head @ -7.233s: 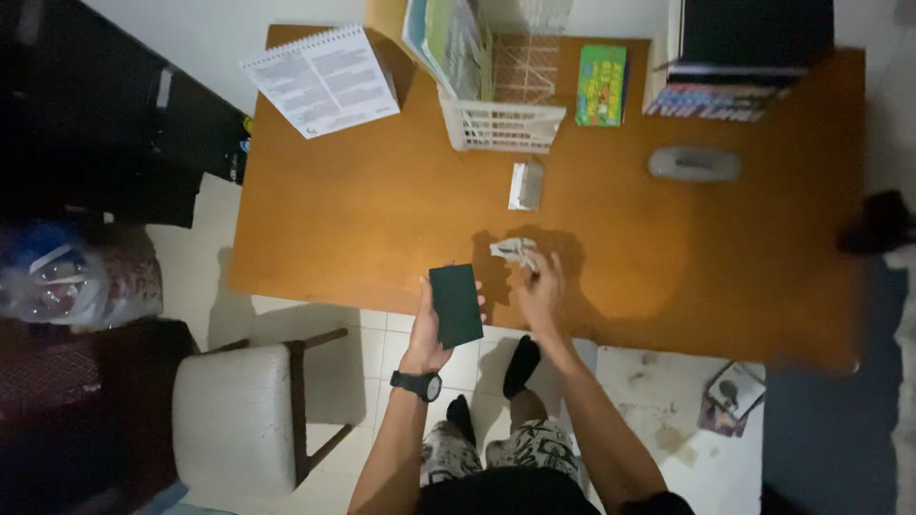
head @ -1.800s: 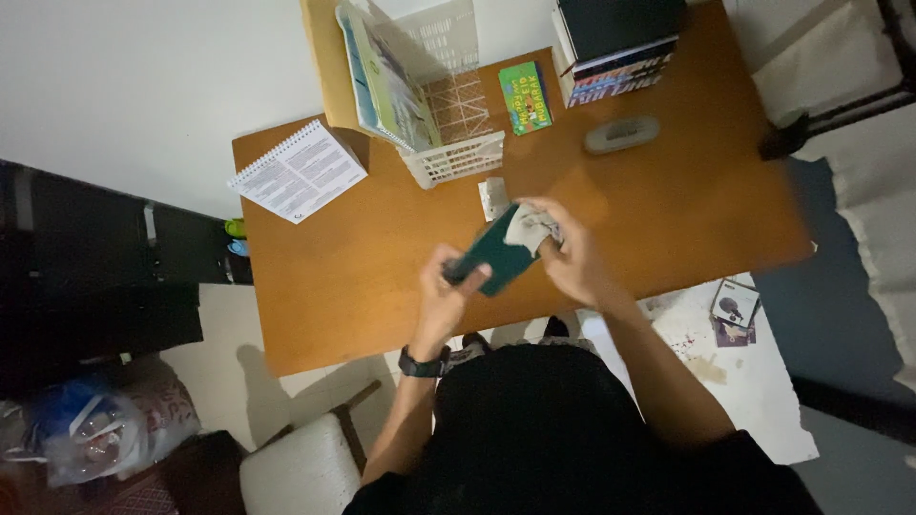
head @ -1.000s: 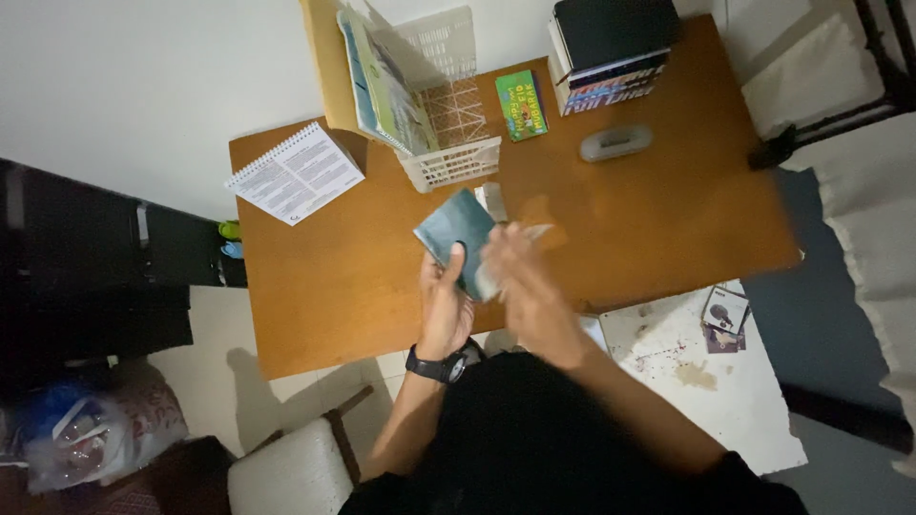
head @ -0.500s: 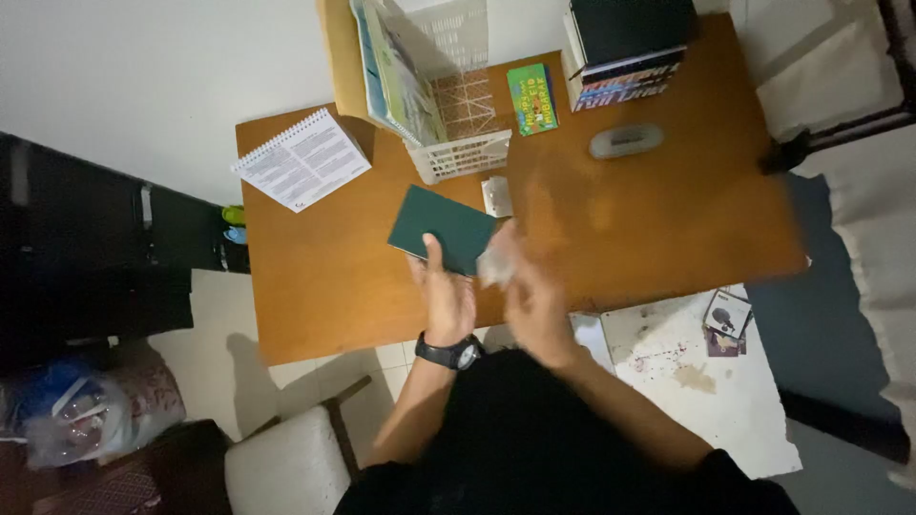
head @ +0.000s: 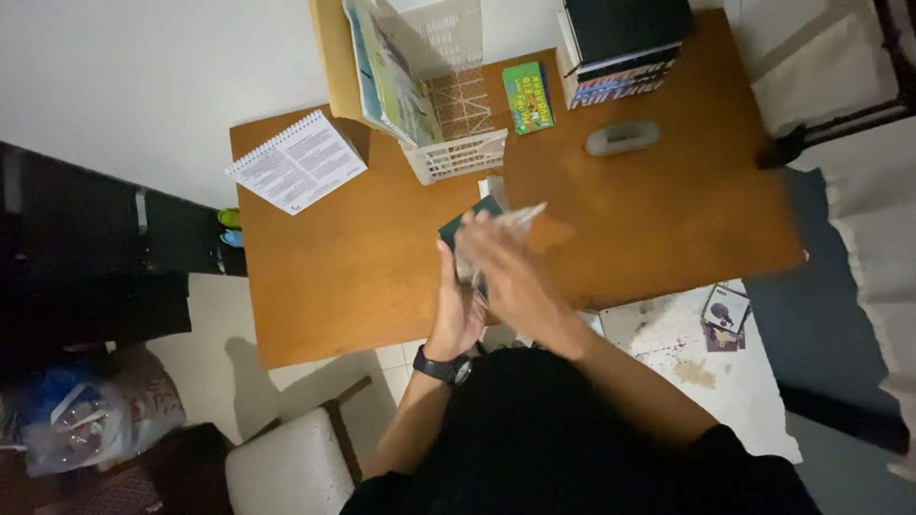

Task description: Cleaning and wiping down various personal items such as a notebook, envelope, card, and boxes using a cloth.

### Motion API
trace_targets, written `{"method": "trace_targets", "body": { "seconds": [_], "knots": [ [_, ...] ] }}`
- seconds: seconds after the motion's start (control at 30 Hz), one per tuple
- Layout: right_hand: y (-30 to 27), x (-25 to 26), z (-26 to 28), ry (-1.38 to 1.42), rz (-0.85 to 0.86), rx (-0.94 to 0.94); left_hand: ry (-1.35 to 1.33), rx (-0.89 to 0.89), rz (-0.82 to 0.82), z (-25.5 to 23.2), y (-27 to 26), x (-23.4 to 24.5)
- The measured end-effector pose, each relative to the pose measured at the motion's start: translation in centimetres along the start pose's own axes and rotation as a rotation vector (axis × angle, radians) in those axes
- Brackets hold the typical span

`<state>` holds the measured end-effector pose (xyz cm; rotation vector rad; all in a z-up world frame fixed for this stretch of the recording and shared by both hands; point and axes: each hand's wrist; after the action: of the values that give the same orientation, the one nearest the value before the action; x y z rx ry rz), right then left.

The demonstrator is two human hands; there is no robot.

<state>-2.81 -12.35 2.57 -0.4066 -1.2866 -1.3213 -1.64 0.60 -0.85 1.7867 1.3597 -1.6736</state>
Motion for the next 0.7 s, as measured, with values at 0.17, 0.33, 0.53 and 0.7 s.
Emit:
{"method": "trace_targets", "body": {
  "seconds": [0.17, 0.33, 0.53, 0.7],
  "knots": [
    [0.3, -1.4, -0.1, 0.239, -0.085, -0.286, 0.209, -0.235, 0.117, -1.5, -1.3, -3.5],
    [-0.9, -1.6, 1.2, 0.174, -0.054, -0.033, 0.06, -0.404, -0.086, -3.3, 1.5, 4.0],
    [-4.4, -9.4, -1.4, 0.903, 0.004, -0.758, 0.133, -0.595, -0.213, -2.7, 2.1, 6.4],
    [-8.5, -18.6, -6.4, 1.29, -0.053, -0.824, 0.142, -0.711, -0.269, -5.6, 2.7, 11.6]
  ]
}}
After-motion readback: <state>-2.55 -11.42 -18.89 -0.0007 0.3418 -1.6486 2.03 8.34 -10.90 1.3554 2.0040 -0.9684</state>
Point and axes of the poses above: each hand's wrist, its own y-axis towards the middle knuckle, its own x-axis out of the back of the hand, z = x × y, and after that the axes turned 15 degrees about -y, right-handed
